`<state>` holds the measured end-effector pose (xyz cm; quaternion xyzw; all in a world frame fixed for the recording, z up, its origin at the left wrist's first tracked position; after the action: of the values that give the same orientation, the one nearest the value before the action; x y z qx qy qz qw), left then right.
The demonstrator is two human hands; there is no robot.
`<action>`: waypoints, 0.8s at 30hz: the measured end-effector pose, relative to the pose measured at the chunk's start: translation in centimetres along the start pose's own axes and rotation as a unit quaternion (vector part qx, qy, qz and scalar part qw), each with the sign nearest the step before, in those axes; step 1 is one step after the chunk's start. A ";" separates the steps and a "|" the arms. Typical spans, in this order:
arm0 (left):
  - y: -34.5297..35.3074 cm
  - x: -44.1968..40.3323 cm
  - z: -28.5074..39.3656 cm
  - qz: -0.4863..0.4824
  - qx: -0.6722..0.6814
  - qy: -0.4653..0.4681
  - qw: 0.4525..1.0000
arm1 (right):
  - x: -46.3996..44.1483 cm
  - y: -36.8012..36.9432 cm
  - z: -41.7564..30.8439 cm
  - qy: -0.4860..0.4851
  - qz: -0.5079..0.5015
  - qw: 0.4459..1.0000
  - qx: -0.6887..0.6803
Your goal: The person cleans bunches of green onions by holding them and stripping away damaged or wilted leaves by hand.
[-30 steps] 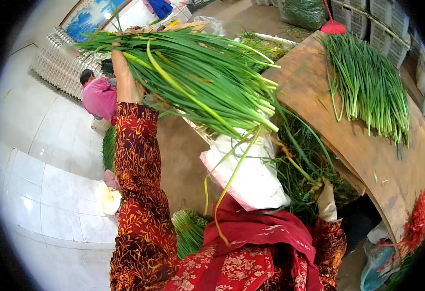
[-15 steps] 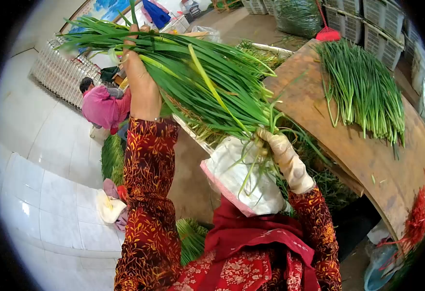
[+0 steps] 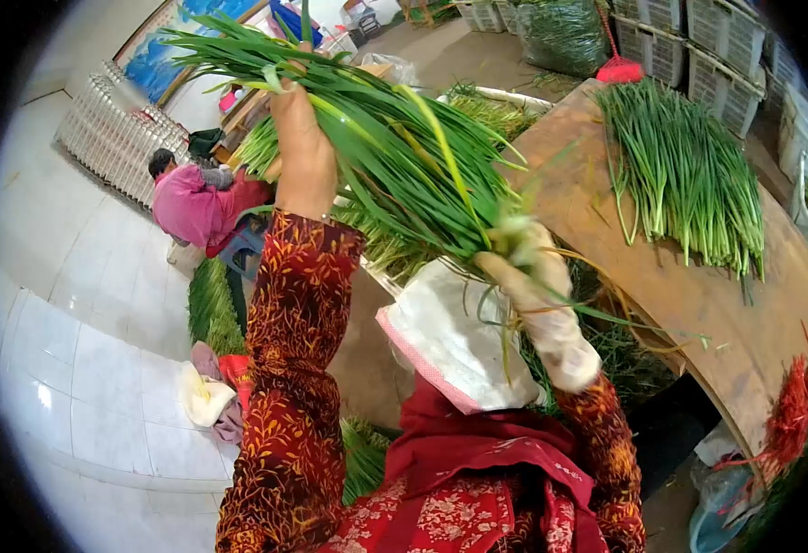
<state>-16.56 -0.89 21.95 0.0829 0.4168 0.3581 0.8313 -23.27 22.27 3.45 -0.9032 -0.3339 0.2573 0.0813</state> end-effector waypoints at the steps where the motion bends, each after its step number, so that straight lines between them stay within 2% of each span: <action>1: 0.1 0.0 -0.3 -0.004 0.020 0.001 1.000 | -0.8 0.4 -0.4 -0.055 0.007 0.997 0.046; 2: 0.7 0.1 0.1 -0.006 0.020 0.003 1.000 | -1.3 0.7 -1.1 -0.110 0.013 0.990 0.093; 3: 1.3 0.3 0.7 -0.002 0.006 0.006 1.000 | -1.1 0.8 -1.2 0.031 -0.059 0.963 -0.261; 4: 1.4 0.5 1.0 0.005 -0.009 0.007 1.000 | -0.7 0.8 -1.5 0.189 -0.021 0.791 -0.581; 5: 0.0 0.6 1.3 -0.086 -0.030 0.037 0.995 | -0.2 0.1 -0.8 0.135 -0.030 0.893 -0.429; 6: 0.0 1.1 1.6 -0.132 -0.032 0.037 0.990 | 0.6 -0.8 0.3 0.076 -0.040 0.962 -0.260; 7: -0.3 1.3 2.1 -0.118 -0.051 0.038 0.991 | 1.7 -1.6 1.1 0.106 -0.046 0.926 -0.360; 8: -0.6 1.6 2.5 -0.104 -0.070 0.040 0.991 | 3.0 -2.2 2.9 0.148 -0.065 0.919 -0.361; 9: -0.7 1.9 2.7 -0.070 -0.026 -0.002 0.997 | 4.6 -2.2 5.8 0.138 -0.094 0.940 -0.297; 10: -1.0 1.9 2.9 -0.038 0.018 -0.040 0.998 | 6.6 -2.4 8.3 0.176 -0.103 0.939 -0.275; 11: -3.7 0.0 2.4 -0.052 0.052 -0.045 0.996 | 9.0 -2.4 11.2 0.228 -0.102 0.933 -0.258; 12: -3.4 0.2 2.6 -0.051 0.052 -0.044 0.996 | 11.7 -2.3 14.1 0.283 -0.098 0.923 -0.242; 13: -2.8 0.7 3.1 -0.010 0.050 -0.033 0.998 | 14.2 -2.4 16.9 0.334 -0.093 0.909 -0.232; 14: -2.3 1.2 3.5 0.029 0.050 -0.021 0.998 | 15.2 -2.7 17.1 0.369 -0.082 0.896 -0.232; 16: -1.9 1.2 3.6 0.003 0.078 -0.022 0.997 | 15.2 -1.8 17.8 0.423 -0.034 0.877 -0.226; 17: -2.0 0.8 3.5 0.018 0.092 -0.029 0.995 | 12.8 -1.5 14.0 0.415 -0.048 0.842 -0.342; 19: -1.3 0.8 3.6 0.014 0.070 -0.025 0.997 | 9.1 0.9 12.7 0.374 -0.120 0.808 -0.440; 20: -0.7 0.9 3.7 -0.004 0.035 -0.011 0.999 | 7.6 1.4 11.1 0.326 -0.146 0.815 -0.456; 21: -0.6 0.6 3.8 0.019 0.055 -0.046 0.997 | 6.1 2.0 9.6 0.278 -0.171 0.818 -0.473; 22: -0.3 0.4 3.7 0.042 0.075 -0.080 0.993 | 5.8 3.2 9.5 0.273 -0.166 0.820 -0.475; 23: 0.0 0.8 3.8 0.064 0.047 -0.046 0.996 | 5.2 4.5 9.7 0.095 -0.182 0.835 -0.510; 24: 0.6 1.0 3.9 0.061 0.043 -0.049 0.996 | 4.7 4.9 9.0 -0.087 -0.192 0.824 -0.526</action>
<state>-13.53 0.82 24.11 0.1611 0.3846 0.3858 0.8230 -22.15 21.31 -7.69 -0.7002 -0.5913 0.0990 -0.3875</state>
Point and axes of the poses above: each hand's wrist, its own x-axis away from the middle knuckle, its own y-axis out of the palm, z = x × y, the point moved 2 cm from there along -x, towards the middle knuckle, and after that the axes turned 15 degrees about x, right-handed, at the moved point
